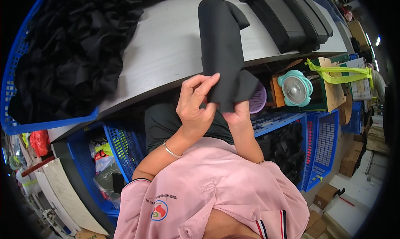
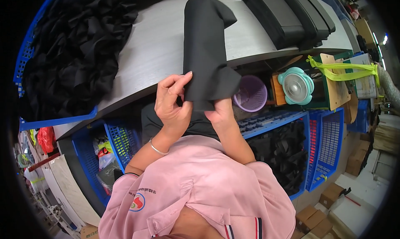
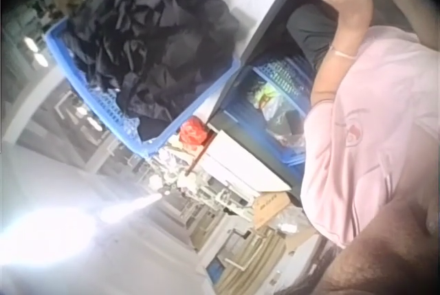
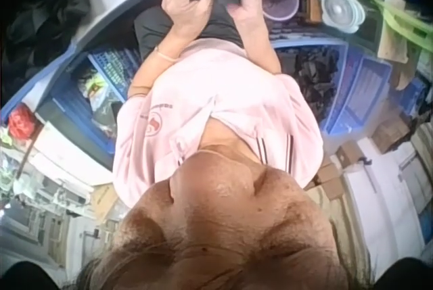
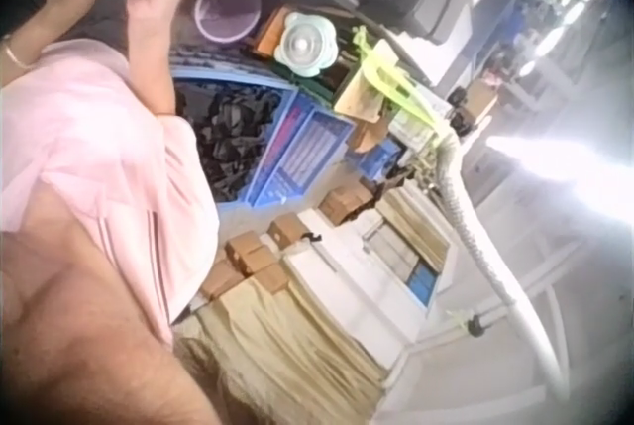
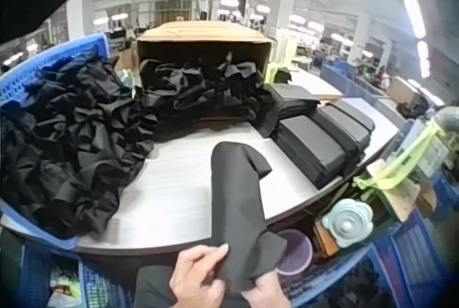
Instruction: Manually turning black fabric components right-side out and preparing them for further assembly.
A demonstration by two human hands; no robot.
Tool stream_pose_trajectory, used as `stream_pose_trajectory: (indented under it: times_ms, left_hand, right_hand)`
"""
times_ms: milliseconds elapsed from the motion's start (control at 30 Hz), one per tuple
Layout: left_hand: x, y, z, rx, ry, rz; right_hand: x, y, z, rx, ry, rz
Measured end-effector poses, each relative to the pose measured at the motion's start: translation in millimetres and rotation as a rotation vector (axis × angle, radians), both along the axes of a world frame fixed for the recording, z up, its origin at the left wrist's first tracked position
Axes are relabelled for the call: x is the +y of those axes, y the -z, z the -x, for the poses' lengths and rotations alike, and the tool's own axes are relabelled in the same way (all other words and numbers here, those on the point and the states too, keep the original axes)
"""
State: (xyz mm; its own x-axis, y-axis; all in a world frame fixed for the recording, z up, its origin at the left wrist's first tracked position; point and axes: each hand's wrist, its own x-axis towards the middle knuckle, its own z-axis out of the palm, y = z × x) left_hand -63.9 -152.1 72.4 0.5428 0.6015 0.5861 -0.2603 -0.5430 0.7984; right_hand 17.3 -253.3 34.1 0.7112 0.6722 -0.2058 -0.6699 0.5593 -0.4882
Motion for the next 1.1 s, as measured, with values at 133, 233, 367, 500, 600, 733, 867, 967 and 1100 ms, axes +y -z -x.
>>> stream_pose_trajectory:
  times_ms: [133,233,367,500,600,733,867,967,1100]
  left_hand:
    - [-3,-2,2,-0.022,0.026,0.021]
    - [0,2,3,0.023,-0.01,-0.017]
    - [0,7,1,0.052,-0.066,-0.09]
    - [-2,10,-2,0.014,-0.007,0.036]
    - [0,8,-3,0.0,0.004,0.072]
    - [3,6,-6,-0.019,-0.008,0.026]
    - [-1,1,-4,-0.002,0.025,0.025]
    - [-1,2,-3,-0.015,0.037,0.041]
    - [-3,3,-2,-0.003,0.039,0.04]
  right_hand:
    - [-3,10,-1,-0.012,0.025,-0.091]
    - [-1,7,-3,-0.007,0.003,-0.091]
    - [-2,10,-7,-0.184,0.011,-0.085]
    - [-1,12,-10,-0.113,0.025,-0.053]
    - [1,8,-11,0.036,0.026,0.0]
    - [1,10,-10,0.024,0.039,-0.01]
    - [2,14,-12,0.104,-0.013,-0.061]
    - [6,12,-12,0.143,0.009,-0.046]
    - [6,14,-11,0.25,-0.001,-0.025]
